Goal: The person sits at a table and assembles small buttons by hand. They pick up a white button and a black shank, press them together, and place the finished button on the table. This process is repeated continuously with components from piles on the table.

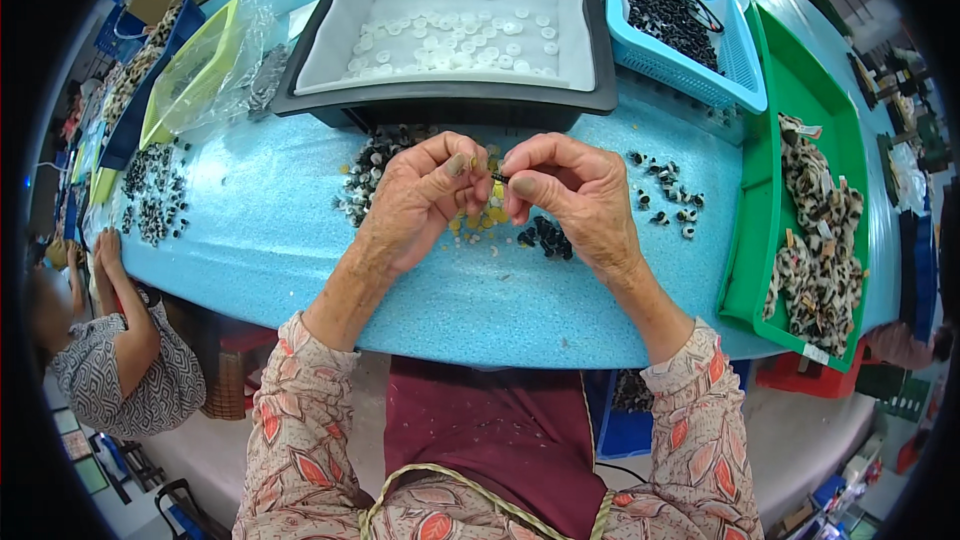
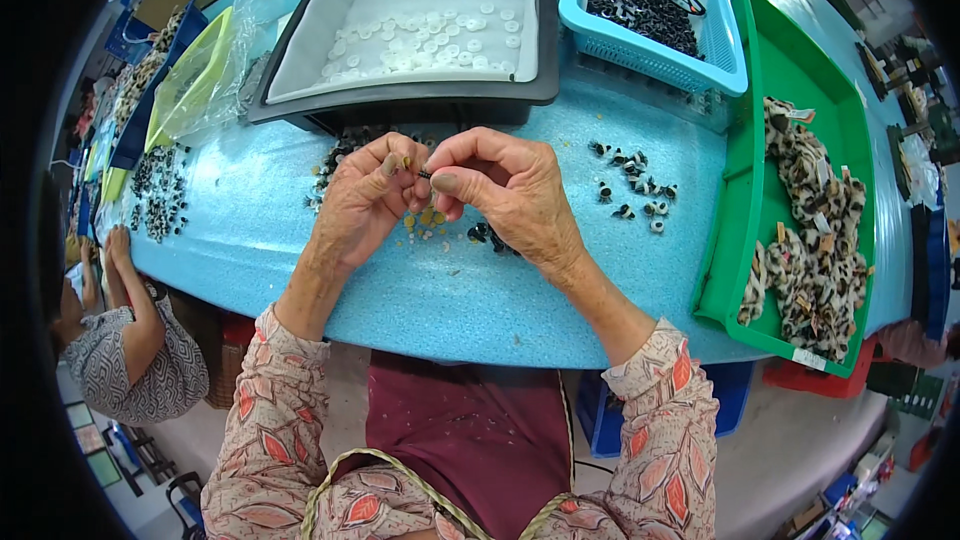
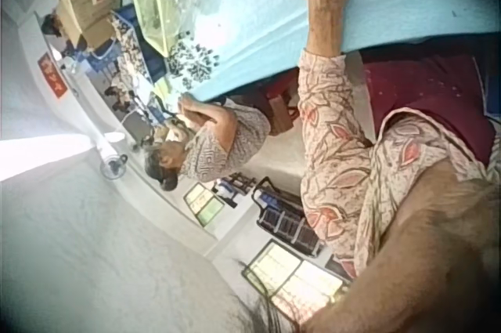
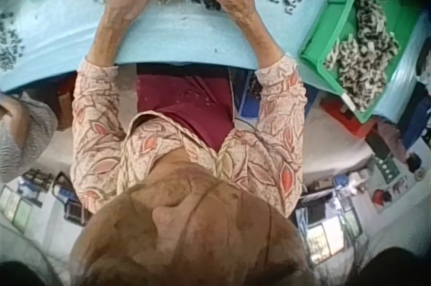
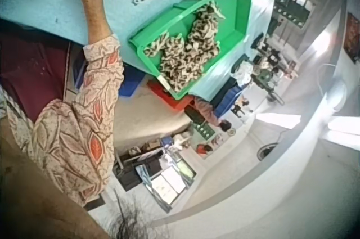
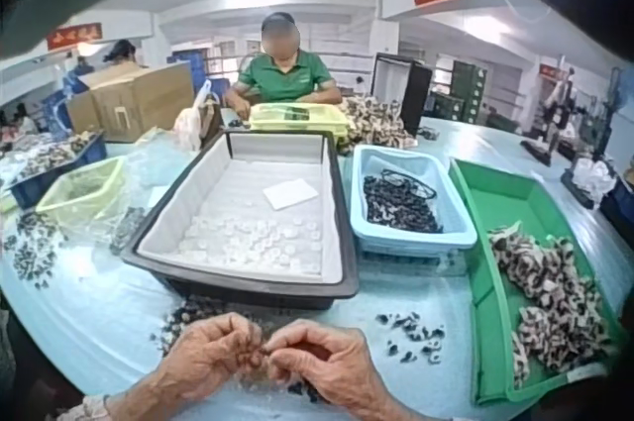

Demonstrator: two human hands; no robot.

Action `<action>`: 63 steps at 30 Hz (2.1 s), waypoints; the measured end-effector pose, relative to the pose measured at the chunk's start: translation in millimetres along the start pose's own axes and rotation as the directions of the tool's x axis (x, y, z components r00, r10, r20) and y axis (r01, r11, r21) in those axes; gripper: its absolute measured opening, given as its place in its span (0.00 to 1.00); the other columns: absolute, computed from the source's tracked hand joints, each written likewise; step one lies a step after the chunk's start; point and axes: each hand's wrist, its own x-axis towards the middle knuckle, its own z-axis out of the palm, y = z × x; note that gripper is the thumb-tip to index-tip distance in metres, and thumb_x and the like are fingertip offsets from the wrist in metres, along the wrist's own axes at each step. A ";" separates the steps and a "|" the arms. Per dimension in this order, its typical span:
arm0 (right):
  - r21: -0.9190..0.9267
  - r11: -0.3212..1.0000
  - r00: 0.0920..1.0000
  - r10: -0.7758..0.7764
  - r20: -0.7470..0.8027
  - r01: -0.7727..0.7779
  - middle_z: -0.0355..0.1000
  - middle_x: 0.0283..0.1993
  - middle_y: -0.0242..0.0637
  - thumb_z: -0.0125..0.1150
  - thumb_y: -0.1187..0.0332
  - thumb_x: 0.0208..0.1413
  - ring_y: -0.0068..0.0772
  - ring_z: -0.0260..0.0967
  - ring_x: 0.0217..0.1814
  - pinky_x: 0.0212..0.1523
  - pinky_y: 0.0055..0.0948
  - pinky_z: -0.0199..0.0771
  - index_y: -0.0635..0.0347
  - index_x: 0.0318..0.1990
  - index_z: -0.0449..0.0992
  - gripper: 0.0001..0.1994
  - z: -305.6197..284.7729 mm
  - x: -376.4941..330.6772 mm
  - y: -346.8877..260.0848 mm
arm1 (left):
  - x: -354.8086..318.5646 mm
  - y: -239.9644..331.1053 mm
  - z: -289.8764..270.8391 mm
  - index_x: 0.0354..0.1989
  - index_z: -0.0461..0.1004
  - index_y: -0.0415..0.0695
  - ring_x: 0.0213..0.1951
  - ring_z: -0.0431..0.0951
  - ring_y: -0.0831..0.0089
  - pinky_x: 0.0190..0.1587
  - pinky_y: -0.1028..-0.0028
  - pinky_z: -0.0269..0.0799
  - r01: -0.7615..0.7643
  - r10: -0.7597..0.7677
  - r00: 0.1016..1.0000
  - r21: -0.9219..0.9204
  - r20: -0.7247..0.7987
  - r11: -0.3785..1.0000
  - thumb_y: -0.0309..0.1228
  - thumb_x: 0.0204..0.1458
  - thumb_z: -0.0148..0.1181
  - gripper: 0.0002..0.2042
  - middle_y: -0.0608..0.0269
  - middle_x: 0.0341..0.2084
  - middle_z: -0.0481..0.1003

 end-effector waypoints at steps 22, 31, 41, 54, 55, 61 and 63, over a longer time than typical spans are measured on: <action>-0.109 0.993 0.999 0.040 0.006 -0.039 0.73 0.27 0.32 0.61 0.76 0.52 0.18 0.70 0.28 0.30 0.17 0.73 0.66 0.33 0.75 0.03 2.8 -1.0 1.0 | -4.7 -5.7 3.6 0.35 0.74 0.40 0.28 0.73 0.79 0.31 0.80 0.70 -0.003 0.015 0.996 0.126 -0.092 0.992 0.30 0.49 0.64 0.08 0.65 0.27 0.75; 0.157 0.975 0.985 0.142 0.094 -0.156 0.74 0.29 0.37 0.63 0.75 0.51 0.22 0.72 0.27 0.29 0.20 0.77 0.69 0.36 0.75 0.07 5.0 -1.0 9.0 | -7.7 0.6 15.1 0.24 0.69 0.43 0.24 0.72 0.82 0.24 0.82 0.68 -0.062 0.094 0.987 0.228 -0.130 0.972 0.25 0.41 0.69 0.11 0.67 0.24 0.75; 0.416 0.897 0.983 0.086 0.163 -0.148 0.72 0.33 0.39 0.65 0.73 0.49 0.26 0.72 0.29 0.30 0.23 0.77 0.67 0.34 0.74 0.08 -1.7 0.4 30.2 | -11.7 -3.2 11.6 0.20 0.67 0.44 0.19 0.65 0.86 0.19 0.83 0.62 -0.345 0.581 0.814 0.793 -0.014 0.501 0.31 0.31 0.75 0.17 0.72 0.20 0.67; 0.165 0.985 0.992 0.020 0.121 -0.040 0.72 0.33 0.37 0.64 0.74 0.50 0.23 0.72 0.29 0.28 0.21 0.76 0.67 0.33 0.74 0.06 0.8 0.7 20.7 | -14.2 2.7 13.8 0.21 0.69 0.44 0.19 0.66 0.84 0.20 0.82 0.63 -0.370 0.625 0.780 0.838 0.045 0.401 0.30 0.31 0.75 0.16 0.70 0.21 0.68; 0.153 0.986 0.992 0.050 0.114 -0.067 0.71 0.32 0.36 0.64 0.75 0.50 0.23 0.71 0.29 0.28 0.20 0.75 0.67 0.32 0.74 0.06 0.4 0.8 19.7 | -13.1 3.9 11.9 0.22 0.69 0.44 0.19 0.66 0.84 0.20 0.82 0.63 -0.369 0.622 0.782 0.841 0.050 0.397 0.30 0.31 0.75 0.16 0.70 0.21 0.68; 0.106 0.993 0.998 0.041 0.056 -0.047 0.72 0.33 0.36 0.63 0.72 0.51 0.22 0.71 0.29 0.29 0.21 0.74 0.66 0.32 0.74 0.06 -0.2 3.5 24.0 | -19.8 25.1 14.6 0.26 0.72 0.42 0.21 0.67 0.88 0.23 0.86 0.62 -0.280 0.529 0.777 0.565 -0.342 0.776 0.27 0.42 0.69 0.09 0.73 0.19 0.71; 0.121 0.991 0.998 0.065 -0.007 -0.063 0.72 0.33 0.36 0.65 0.71 0.50 0.22 0.70 0.28 0.29 0.21 0.73 0.65 0.32 0.74 0.07 3.0 3.5 21.9 | -30.7 35.3 2.7 0.27 0.73 0.41 0.22 0.67 0.89 0.23 0.88 0.61 -0.369 0.574 0.740 0.503 -0.350 0.782 0.26 0.46 0.67 0.07 0.72 0.20 0.72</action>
